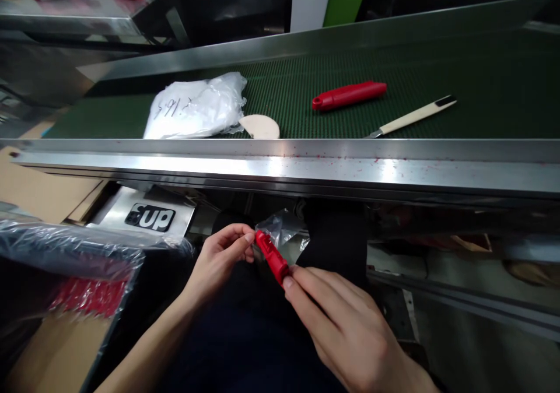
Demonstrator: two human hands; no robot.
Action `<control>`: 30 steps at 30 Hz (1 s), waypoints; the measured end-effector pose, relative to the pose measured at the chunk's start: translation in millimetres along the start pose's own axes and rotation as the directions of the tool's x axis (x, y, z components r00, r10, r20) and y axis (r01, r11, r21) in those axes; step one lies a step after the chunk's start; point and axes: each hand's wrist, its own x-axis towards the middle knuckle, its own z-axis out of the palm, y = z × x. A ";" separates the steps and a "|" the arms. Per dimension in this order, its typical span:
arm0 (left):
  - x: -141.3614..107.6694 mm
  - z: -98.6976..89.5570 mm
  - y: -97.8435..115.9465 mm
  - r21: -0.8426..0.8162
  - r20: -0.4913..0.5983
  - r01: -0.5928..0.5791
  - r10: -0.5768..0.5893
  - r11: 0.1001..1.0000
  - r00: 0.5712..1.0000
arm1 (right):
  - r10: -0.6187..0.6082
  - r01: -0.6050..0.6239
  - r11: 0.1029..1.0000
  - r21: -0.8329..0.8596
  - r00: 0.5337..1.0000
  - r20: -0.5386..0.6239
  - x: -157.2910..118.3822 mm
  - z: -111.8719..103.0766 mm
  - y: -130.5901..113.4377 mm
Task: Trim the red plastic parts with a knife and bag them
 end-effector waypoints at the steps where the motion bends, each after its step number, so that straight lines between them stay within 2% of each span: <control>1: -0.4 -0.7 -0.7 0.004 0.005 -0.016 0.016 1.000 1.000 | -0.017 0.016 1.000 0.024 0.998 0.067 -1.6 0.0 3.6; 3: -2.6 0.1 -3.7 0.025 0.011 -0.059 0.058 0.998 0.998 | -0.042 0.039 0.999 0.025 0.987 0.153 -3.0 1.7 8.6; 4: -4.8 2.0 -6.0 0.037 0.010 -0.082 0.082 0.996 0.997 | -0.043 0.042 0.999 0.006 0.989 0.144 -2.6 3.8 9.2; 7: -16.7 12.9 -14.0 0.040 -0.035 -0.140 0.142 0.989 0.989 | 0.024 -0.028 0.998 -0.058 0.998 -0.057 2.1 15.9 2.1; 9: -26.6 21.0 -18.4 0.028 -0.073 -0.159 0.161 0.987 0.984 | 0.114 -0.128 0.991 -0.048 0.967 -0.227 5.4 26.1 -6.7; 11: -34.7 25.4 -20.4 0.032 -0.092 -0.175 0.177 0.984 0.980 | 0.167 -0.178 0.984 -0.010 0.939 -0.301 5.7 34.1 -12.6; 13: -39.2 23.9 -19.5 0.055 -0.093 -0.198 0.203 0.979 0.975 | 0.143 -0.138 0.990 0.035 0.958 -0.248 2.2 37.1 -11.3; 16: -41.1 13.1 -15.5 0.112 -0.090 -0.234 0.244 0.966 0.965 | 0.001 0.000 0.994 0.109 1.000 -0.007 -4.7 32.7 3.6; 19: -45.3 3.4 -13.0 0.171 -0.091 -0.256 0.274 0.951 0.957 | -0.152 0.145 0.988 0.049 0.969 0.196 -4.4 27.3 17.3; 21: -52.3 2.5 -12.1 0.183 -0.077 -0.271 0.288 0.945 0.954 | -0.179 0.192 0.981 -0.038 0.961 0.212 0.0 28.7 18.0; 23: -61.0 4.0 -10.6 0.166 -0.013 -0.327 0.334 0.930 0.943 | -0.169 0.180 0.983 -0.042 0.968 0.185 4.7 34.9 13.9; 26: -71.0 -0.1 -6.7 0.206 0.124 -0.527 0.512 0.824 0.850 | -0.182 0.166 0.981 0.101 0.967 0.180 7.7 49.0 9.9; 28: -74.1 -11.7 -5.2 0.300 0.171 -0.614 0.592 0.730 0.788 | -0.194 0.169 0.971 0.167 0.970 0.145 8.1 58.6 11.7; 30: -76.5 -27.9 -6.8 0.379 0.190 -0.626 0.605 0.682 0.773 | -0.167 0.143 0.969 0.203 0.980 0.107 9.8 67.0 13.9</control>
